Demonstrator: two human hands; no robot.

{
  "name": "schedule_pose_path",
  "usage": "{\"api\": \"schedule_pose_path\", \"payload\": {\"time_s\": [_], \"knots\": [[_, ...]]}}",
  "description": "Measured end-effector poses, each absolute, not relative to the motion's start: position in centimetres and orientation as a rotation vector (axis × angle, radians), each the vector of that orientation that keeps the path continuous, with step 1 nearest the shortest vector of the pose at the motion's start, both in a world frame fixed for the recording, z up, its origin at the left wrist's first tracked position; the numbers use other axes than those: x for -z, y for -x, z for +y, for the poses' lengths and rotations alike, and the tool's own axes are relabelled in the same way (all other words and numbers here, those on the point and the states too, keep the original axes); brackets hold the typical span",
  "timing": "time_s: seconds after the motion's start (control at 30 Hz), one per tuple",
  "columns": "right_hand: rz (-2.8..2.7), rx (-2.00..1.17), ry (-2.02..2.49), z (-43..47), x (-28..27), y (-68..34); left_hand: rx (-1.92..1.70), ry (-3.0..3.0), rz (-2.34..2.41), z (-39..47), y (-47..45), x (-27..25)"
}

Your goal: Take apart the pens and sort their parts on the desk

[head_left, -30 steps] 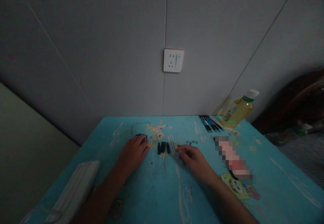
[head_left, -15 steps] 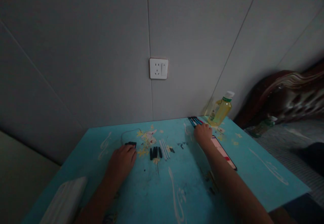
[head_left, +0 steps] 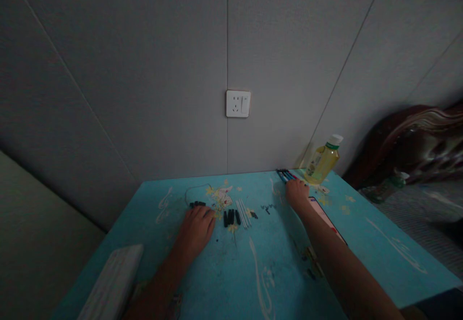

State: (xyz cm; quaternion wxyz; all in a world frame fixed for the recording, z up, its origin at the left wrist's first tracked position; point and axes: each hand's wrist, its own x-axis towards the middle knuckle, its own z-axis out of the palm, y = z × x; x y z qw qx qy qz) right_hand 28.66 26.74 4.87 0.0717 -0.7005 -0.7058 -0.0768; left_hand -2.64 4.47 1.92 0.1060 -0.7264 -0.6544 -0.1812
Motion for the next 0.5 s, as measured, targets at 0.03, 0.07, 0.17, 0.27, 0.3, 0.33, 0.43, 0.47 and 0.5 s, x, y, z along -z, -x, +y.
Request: {"api": "schedule_pose_path", "payload": {"time_s": [0.03,0.07,0.17,0.27,0.3,0.33,0.43,0.47,0.5], "knots": [[-2.101,0.216,2.096,26.7,-5.0,-28.8,0.545,2.175,-1.916,4.4,2.2,-2.0],[-2.080,0.198,2.085,26.6,-5.2,-29.0,0.555,2.214,-1.898,4.4,1.8,-2.1],[-2.015,0.146,2.028,26.2,-6.2,-29.6,0.580,2.350,-1.794,4.6,0.1,-2.5],[-1.988,0.139,1.879,24.9,-7.2,-29.3,0.589,2.482,-1.683,5.2,-1.6,-2.7],[-1.995,0.141,1.807,24.2,-7.4,-28.9,0.602,2.510,-1.654,5.4,-2.1,-2.7],[-2.012,0.143,1.730,23.3,-7.4,-28.2,0.617,2.529,-1.635,5.6,-2.5,-2.6],[-2.079,0.084,1.453,19.9,-6.5,-25.7,0.656,2.530,-1.631,6.2,-3.0,-2.0],[-2.066,-0.027,1.244,18.7,-6.0,-24.9,0.656,2.521,-1.639,6.3,-2.9,-1.7],[-2.048,-0.121,1.089,17.5,-5.5,-24.2,0.654,2.509,-1.648,6.4,-2.9,-1.4]]}}
